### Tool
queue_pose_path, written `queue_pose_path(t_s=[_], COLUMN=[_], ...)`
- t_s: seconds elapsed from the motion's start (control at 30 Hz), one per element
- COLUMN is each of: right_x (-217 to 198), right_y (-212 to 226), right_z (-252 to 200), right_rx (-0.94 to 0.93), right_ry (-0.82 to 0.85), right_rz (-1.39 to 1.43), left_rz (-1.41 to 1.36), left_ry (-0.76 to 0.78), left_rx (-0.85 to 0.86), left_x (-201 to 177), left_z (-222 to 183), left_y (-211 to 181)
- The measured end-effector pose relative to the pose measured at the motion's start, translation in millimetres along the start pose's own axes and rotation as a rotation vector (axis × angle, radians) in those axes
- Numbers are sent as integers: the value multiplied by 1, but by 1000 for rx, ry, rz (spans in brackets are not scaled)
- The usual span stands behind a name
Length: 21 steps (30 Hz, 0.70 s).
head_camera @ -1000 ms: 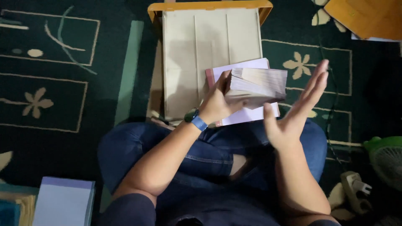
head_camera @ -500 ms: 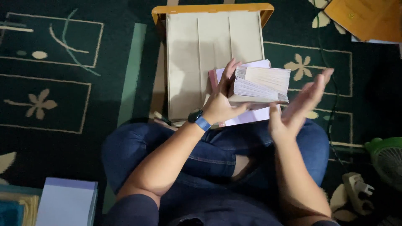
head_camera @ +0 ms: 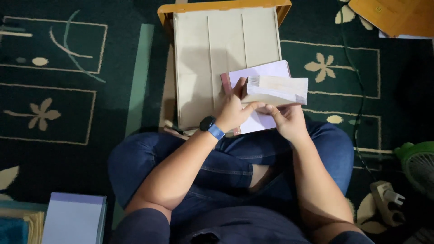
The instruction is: The person sits cross-legged on a carpet and folds a stack of small rectangular paper sheets by hand. They repeatedly fold the sheets in half, press the creases flat, and stack the folded pieces on top of each other.
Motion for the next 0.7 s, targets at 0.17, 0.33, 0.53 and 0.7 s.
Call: queue_pose_path(t_s=[0.17,0.33,0.53,0.7], right_x=[-2,13,2,-7], right_y=[13,35,37,12], right_z=[0,9,8,12], right_rx=[-20,-69,-109,-87], right_ry=[11,48,59,-2], right_rz=[-198,-271,-288,-109], left_rz=[-62,-9,57,413], left_ry=[-44,-11,114,302], left_rx=[27,30,-30,-82], left_x=[3,9,-8,4], left_z=[-3,1,1,7], left_y=[4,20,11,45])
Point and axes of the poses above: each hand's wrist, its own z-axis towards the middle knuckle, its own x-axis out of the palm, y = z × x, the point moved 7 cm from there along z, towards the middle knuckle, and after that the axes turned 2 degrees about -y, right-handed, at the moved point
